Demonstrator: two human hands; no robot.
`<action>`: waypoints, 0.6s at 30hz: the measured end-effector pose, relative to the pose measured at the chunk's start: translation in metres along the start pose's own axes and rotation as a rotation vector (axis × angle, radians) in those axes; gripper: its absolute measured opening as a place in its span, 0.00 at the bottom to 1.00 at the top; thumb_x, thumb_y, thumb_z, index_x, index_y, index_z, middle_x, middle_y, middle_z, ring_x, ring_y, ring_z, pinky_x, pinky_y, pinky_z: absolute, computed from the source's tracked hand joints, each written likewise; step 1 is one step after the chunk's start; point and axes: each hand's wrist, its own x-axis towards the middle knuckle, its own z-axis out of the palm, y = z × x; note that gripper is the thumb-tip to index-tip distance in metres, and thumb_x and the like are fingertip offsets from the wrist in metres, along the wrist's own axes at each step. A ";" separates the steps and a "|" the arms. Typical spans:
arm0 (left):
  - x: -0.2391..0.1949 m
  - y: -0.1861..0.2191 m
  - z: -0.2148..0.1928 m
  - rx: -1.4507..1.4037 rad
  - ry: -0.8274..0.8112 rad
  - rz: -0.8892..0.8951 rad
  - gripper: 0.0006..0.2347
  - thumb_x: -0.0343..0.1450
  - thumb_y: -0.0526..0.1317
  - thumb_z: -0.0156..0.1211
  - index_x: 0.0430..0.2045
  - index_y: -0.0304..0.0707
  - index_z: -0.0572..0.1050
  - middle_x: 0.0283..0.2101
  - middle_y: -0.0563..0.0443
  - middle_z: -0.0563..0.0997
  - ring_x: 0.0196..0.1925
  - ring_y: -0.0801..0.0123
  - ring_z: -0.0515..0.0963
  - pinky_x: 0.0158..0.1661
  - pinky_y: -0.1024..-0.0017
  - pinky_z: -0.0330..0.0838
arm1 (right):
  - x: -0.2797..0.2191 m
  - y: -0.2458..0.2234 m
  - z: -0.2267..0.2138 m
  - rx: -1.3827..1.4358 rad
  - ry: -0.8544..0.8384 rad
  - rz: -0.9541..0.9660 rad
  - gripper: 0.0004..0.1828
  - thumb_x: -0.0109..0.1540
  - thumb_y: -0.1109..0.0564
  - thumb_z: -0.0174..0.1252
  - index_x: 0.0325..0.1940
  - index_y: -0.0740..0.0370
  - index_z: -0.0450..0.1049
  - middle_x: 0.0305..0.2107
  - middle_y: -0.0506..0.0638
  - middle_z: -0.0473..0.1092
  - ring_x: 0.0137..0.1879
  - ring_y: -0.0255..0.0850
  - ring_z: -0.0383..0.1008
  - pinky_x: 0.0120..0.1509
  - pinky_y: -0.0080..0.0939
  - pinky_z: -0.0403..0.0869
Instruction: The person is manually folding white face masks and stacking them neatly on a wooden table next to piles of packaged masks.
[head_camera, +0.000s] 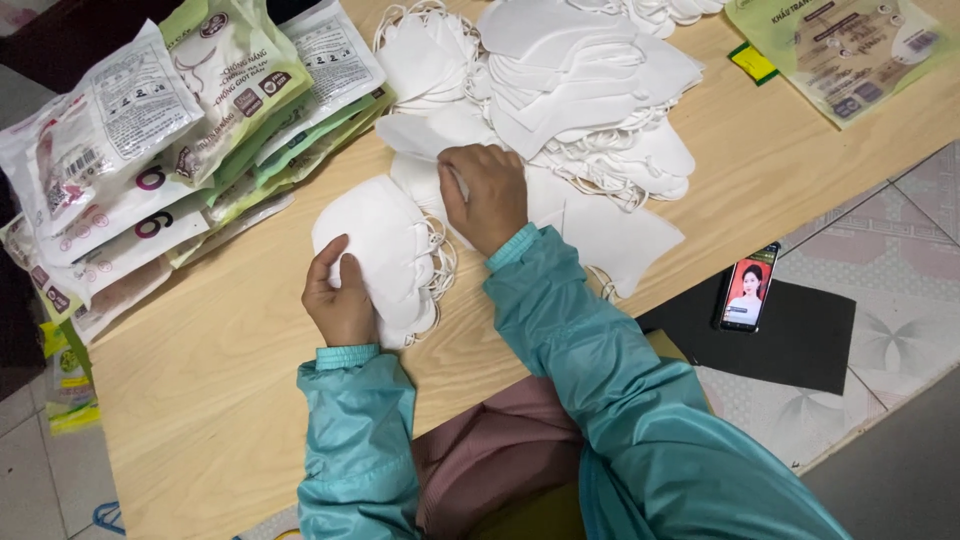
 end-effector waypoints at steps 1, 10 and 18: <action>0.000 0.000 0.000 0.001 0.001 0.000 0.10 0.75 0.26 0.54 0.47 0.34 0.79 0.51 0.32 0.77 0.55 0.56 0.78 0.55 0.58 0.76 | -0.002 -0.002 0.002 0.001 0.000 0.000 0.04 0.66 0.56 0.58 0.45 0.52 0.76 0.32 0.46 0.72 0.42 0.45 0.75 0.48 0.46 0.68; -0.003 0.009 0.001 0.002 -0.062 0.010 0.09 0.78 0.39 0.59 0.47 0.34 0.80 0.45 0.39 0.78 0.51 0.62 0.79 0.53 0.59 0.76 | -0.018 -0.038 0.022 0.754 -0.302 0.351 0.05 0.59 0.58 0.65 0.39 0.54 0.81 0.26 0.48 0.77 0.33 0.35 0.75 0.38 0.34 0.75; 0.003 -0.009 0.001 -0.074 -0.077 -0.047 0.07 0.75 0.41 0.66 0.42 0.38 0.81 0.32 0.51 0.80 0.36 0.75 0.80 0.38 0.72 0.79 | -0.032 -0.039 0.041 1.033 -0.500 0.683 0.06 0.59 0.60 0.67 0.39 0.62 0.83 0.24 0.49 0.76 0.32 0.29 0.72 0.36 0.31 0.75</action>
